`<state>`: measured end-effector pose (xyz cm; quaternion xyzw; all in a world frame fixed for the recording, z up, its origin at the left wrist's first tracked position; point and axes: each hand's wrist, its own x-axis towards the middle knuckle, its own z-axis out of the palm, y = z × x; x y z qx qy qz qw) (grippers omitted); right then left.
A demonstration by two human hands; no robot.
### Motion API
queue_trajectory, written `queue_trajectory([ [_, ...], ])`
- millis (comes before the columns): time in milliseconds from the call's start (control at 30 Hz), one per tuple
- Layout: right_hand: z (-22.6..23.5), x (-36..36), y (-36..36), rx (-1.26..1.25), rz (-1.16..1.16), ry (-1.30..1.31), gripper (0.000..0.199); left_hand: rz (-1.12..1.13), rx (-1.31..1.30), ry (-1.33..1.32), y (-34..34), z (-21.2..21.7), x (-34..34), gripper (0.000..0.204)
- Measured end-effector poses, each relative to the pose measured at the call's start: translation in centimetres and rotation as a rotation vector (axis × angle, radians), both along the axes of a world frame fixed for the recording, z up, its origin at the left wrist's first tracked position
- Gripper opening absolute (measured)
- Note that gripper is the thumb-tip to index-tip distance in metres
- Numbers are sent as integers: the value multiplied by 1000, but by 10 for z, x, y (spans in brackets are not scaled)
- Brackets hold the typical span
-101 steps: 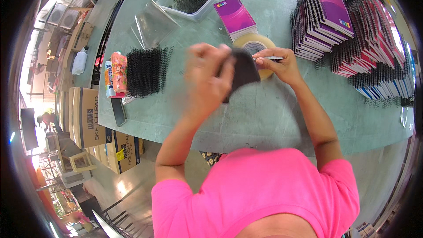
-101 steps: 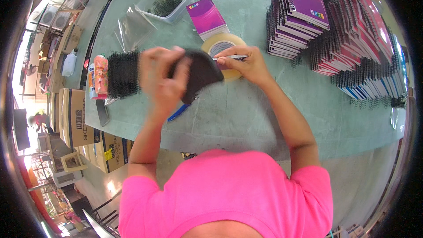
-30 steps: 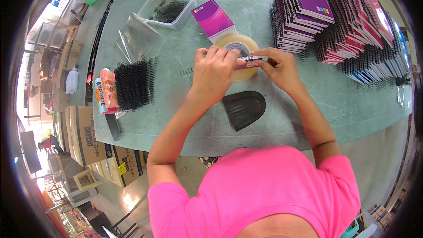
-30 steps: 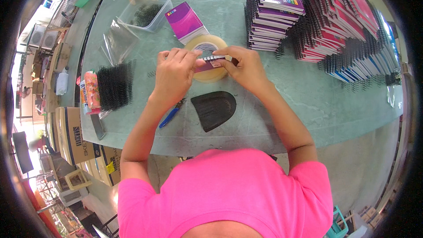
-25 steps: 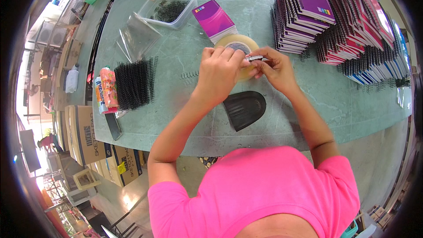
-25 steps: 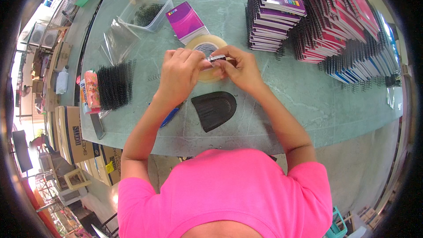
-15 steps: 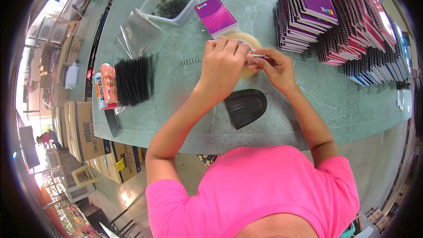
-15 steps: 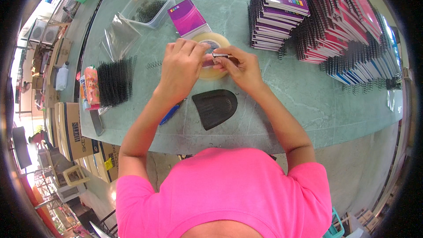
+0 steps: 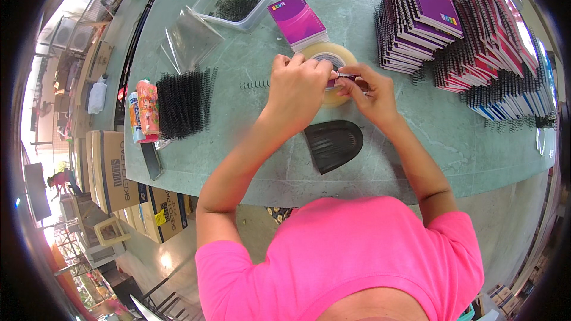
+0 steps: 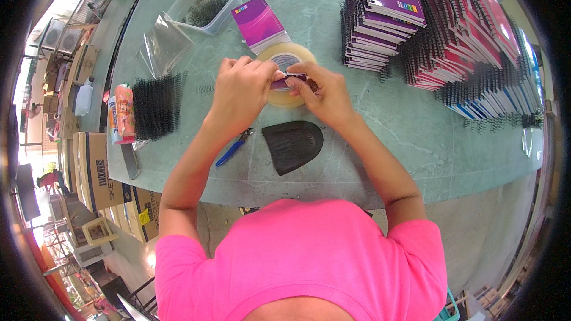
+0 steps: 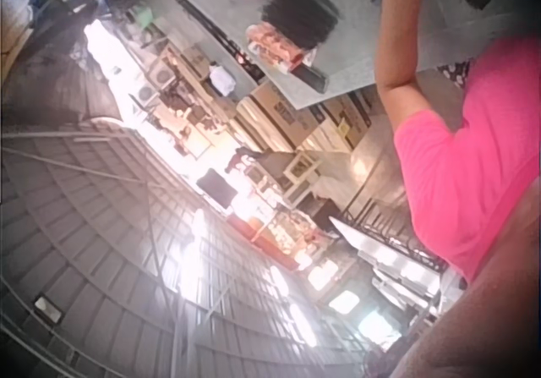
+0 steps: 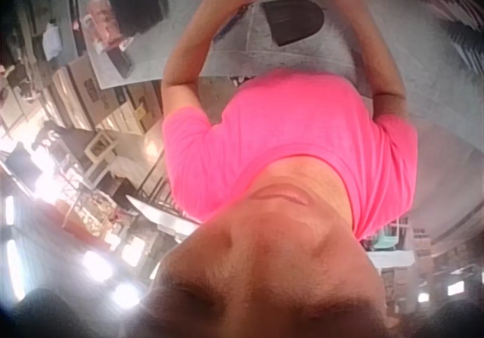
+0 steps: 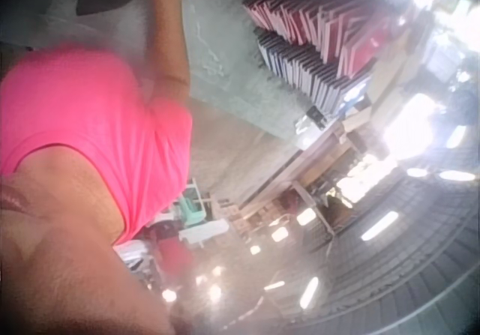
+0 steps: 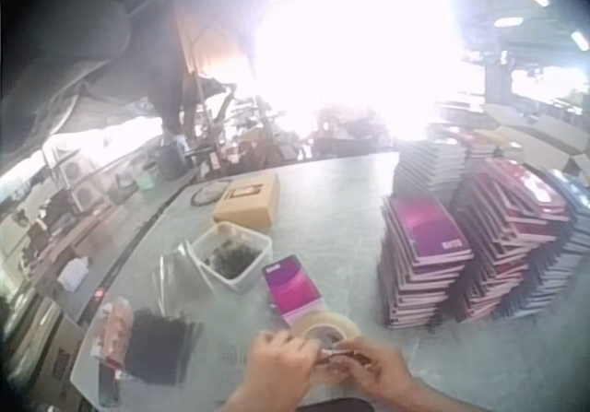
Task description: The person is assembling notebooks by hand. They pick up a notebook cover, insert a spiral binder into the pre-punched holes, and then place the completed unit onto a stack.
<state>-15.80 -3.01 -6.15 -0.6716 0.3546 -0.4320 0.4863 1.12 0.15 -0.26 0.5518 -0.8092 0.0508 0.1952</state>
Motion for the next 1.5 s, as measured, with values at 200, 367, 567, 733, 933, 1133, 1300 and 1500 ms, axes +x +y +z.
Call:
queue_trajectory([
  [200,2,1,0,34,-20,-12,17,31,-232,-9,-7,-4,-7,13],
  [367,-1,-2,-5,-136,-1,107,17,2,-97,-42,-1,7,-5,11],
  [567,11,1,-8,18,25,39,23,-9,-172,-37,-6,2,5,22],
  [733,7,1,-13,-7,58,121,28,-10,70,-123,-5,16,16,29],
  [933,16,7,-6,28,-24,16,23,19,-135,-29,-4,1,15,27],
  [1133,10,4,-7,53,31,-12,23,20,-20,41,-4,3,9,25],
  [1300,10,1,-7,350,45,-155,20,-1,7,42,-6,4,9,27],
  [1500,6,-1,-6,311,80,-208,17,-26,73,100,-8,-9,9,29],
])
